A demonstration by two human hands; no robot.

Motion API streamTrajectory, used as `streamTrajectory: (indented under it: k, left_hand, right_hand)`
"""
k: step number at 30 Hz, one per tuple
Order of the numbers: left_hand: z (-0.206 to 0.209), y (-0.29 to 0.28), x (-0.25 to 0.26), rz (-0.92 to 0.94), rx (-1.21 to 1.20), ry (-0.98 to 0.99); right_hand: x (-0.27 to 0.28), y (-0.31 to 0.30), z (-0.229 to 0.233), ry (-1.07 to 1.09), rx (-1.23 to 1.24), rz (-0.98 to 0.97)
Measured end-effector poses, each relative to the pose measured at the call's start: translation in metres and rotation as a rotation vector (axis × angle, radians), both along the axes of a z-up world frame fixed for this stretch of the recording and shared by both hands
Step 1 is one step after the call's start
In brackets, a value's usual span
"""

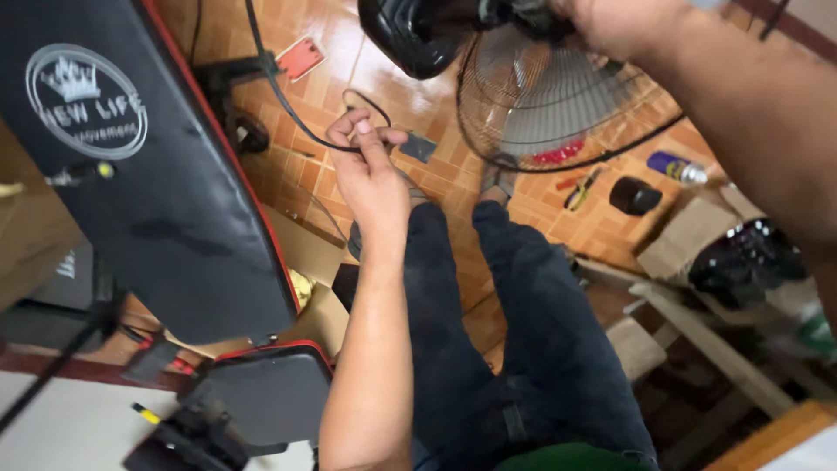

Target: The person sits on the floor and repairs a standing fan by connecting wires to the motor, securing the motor housing, and reattaching the front fan cage. They use a screwdriver to tighten screws and handle the fan's power cord and internal wiring.

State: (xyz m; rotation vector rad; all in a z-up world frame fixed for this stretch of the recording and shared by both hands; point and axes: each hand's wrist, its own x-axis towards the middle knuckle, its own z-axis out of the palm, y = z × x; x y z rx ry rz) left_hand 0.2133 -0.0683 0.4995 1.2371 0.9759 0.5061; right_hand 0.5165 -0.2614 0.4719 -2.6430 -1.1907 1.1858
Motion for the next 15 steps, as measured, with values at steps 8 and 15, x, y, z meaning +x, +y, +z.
streamTrajectory:
  k: [8,15]
  left_hand:
    - [0.022,-0.088,0.083,-0.315,0.117,0.039]
    - [0.016,-0.166,0.167,-0.549,0.217,0.072]
  right_hand:
    - [0.000,-0.181,-0.017,-0.165,0.140,-0.237]
    - [0.011,-0.303,-0.063,-0.204,0.151,-0.592]
